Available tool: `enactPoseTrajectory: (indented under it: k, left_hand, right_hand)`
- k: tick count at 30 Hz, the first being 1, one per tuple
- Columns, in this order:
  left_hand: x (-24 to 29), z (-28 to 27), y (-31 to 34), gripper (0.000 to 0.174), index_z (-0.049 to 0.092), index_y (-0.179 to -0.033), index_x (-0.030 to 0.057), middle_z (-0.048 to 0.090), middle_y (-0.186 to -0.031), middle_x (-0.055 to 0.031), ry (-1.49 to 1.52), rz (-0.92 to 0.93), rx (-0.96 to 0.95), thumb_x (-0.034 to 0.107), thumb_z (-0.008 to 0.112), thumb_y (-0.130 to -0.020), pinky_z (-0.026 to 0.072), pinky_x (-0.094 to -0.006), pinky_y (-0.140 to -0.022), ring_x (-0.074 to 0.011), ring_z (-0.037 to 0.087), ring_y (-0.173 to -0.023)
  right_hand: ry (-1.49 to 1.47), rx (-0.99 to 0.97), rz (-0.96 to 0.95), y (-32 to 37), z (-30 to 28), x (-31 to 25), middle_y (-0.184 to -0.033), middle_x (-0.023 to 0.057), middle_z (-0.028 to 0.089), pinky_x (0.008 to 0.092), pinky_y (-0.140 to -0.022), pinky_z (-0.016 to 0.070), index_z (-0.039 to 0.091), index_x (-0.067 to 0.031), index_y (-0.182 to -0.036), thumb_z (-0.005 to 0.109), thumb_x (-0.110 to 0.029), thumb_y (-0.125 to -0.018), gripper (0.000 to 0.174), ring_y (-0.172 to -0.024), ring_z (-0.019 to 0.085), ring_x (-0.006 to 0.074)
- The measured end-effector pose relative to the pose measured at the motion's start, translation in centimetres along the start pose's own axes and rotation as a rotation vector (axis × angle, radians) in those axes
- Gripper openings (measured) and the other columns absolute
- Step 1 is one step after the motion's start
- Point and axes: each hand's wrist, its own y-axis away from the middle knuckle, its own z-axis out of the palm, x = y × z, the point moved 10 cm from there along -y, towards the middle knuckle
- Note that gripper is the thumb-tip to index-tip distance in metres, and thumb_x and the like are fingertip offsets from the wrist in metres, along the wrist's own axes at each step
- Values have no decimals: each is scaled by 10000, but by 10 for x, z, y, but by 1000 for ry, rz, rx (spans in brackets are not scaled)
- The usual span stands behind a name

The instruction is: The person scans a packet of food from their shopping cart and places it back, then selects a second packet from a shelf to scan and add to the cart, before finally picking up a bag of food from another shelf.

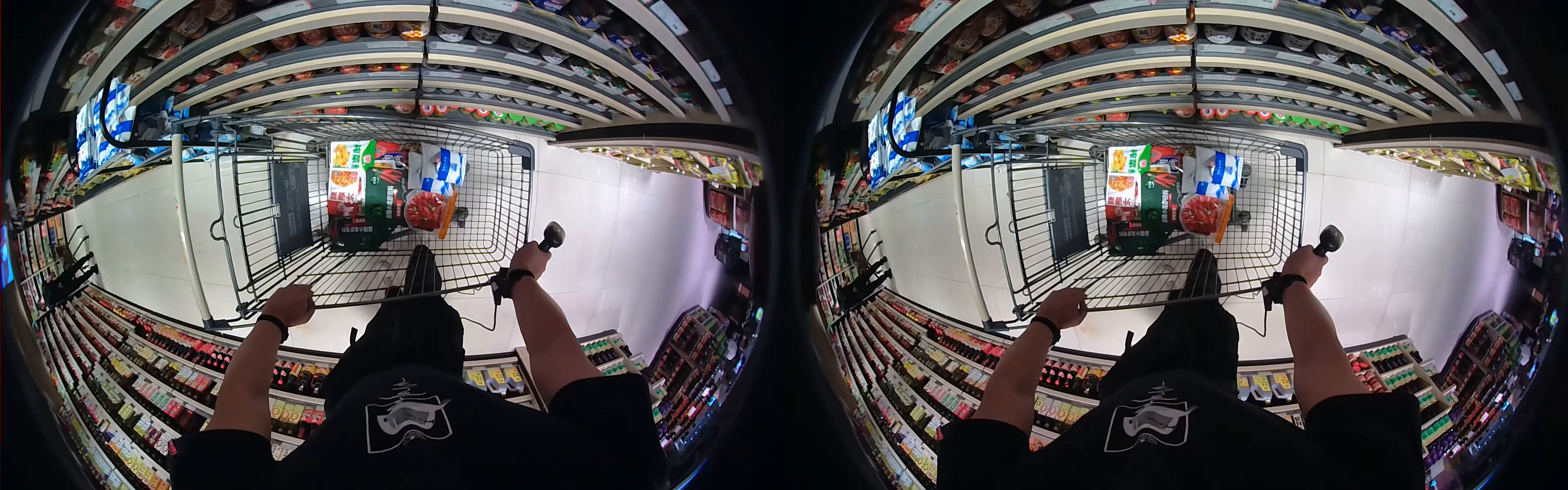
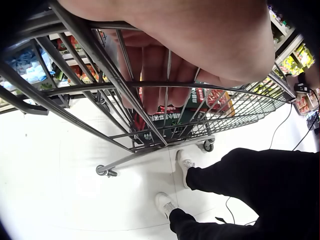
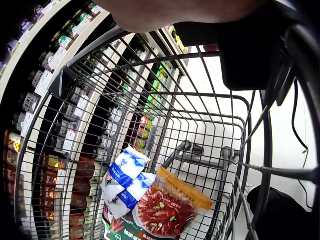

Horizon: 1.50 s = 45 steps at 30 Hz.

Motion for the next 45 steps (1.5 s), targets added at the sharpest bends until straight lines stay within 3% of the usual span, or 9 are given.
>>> enactPoseTrajectory:
  k: [3,7,13,27,31,36,41,44,45]
  left_hand:
    - [-2,1,1,144,573,-748,57,606,-760,-104,-6,-33,-23,189,522,-773,495,-397,-696,-284,602,-764]
    - [-5,2,3,116,551,-769,59,604,-736,-122,-7,-36,4,173,532,-768,487,-425,-655,-302,598,-728]
    - [-11,12,4,194,592,-805,58,628,-787,-140,-50,-102,-124,227,497,-790,496,-436,-697,-316,613,-778]
    - [3,-1,12,261,635,-801,27,644,-842,-175,-120,-113,-189,213,451,-796,504,-444,-722,-338,629,-792]
    - [6,-11,18,264,641,-829,45,648,-865,-161,-117,-112,-118,237,463,-800,506,-439,-724,-343,628,-802]
    - [8,-23,25,242,658,-883,137,654,-931,-89,-141,-105,4,266,487,-771,500,-410,-751,-283,623,-856]
    - [5,-22,25,251,675,-864,111,657,-924,-131,-172,-183,37,213,497,-720,505,-407,-760,-288,632,-853]
    - [-22,0,16,258,678,-880,159,664,-919,-105,-205,-300,100,253,513,-706,510,-394,-754,-278,635,-859]
    - [-23,-2,18,250,681,-862,153,667,-887,-114,-192,-330,151,261,517,-709,511,-396,-750,-278,639,-844]
  right_hand:
    - [11,9,7,2,-2,0,-1042,207,596,450,-844,449,458,-7,-1127,371,-263,-812,415,-952,580,366]
    - [-39,9,18,4,-5,-1,-1065,235,584,454,-882,423,484,11,-1117,393,-256,-787,434,-999,557,395]
    - [-28,16,10,1,-7,1,-1067,239,583,459,-882,422,484,13,-1108,392,-259,-790,428,-994,559,396]
    - [-71,14,-73,2,-16,-1,-966,229,615,467,-836,436,463,9,-1077,382,-226,-809,366,-924,585,396]
    - [-122,-13,-72,-5,-11,5,-978,229,615,452,-865,432,463,26,-1087,385,-193,-797,371,-942,583,397]
    - [-56,-45,-87,-24,4,11,-1027,250,602,454,-854,444,477,30,-1081,402,-189,-805,360,-979,579,396]
    - [-88,-117,-148,-67,45,15,-1027,249,604,440,-847,447,507,34,-1041,454,-173,-790,330,-987,580,385]
    - [-114,-158,-274,-95,71,16,-739,225,634,434,-647,474,623,57,-788,510,-168,-771,252,-751,636,358]
    - [-117,-207,-264,-94,73,14,-741,224,632,432,-635,468,619,59,-814,506,-154,-770,246,-737,631,365]
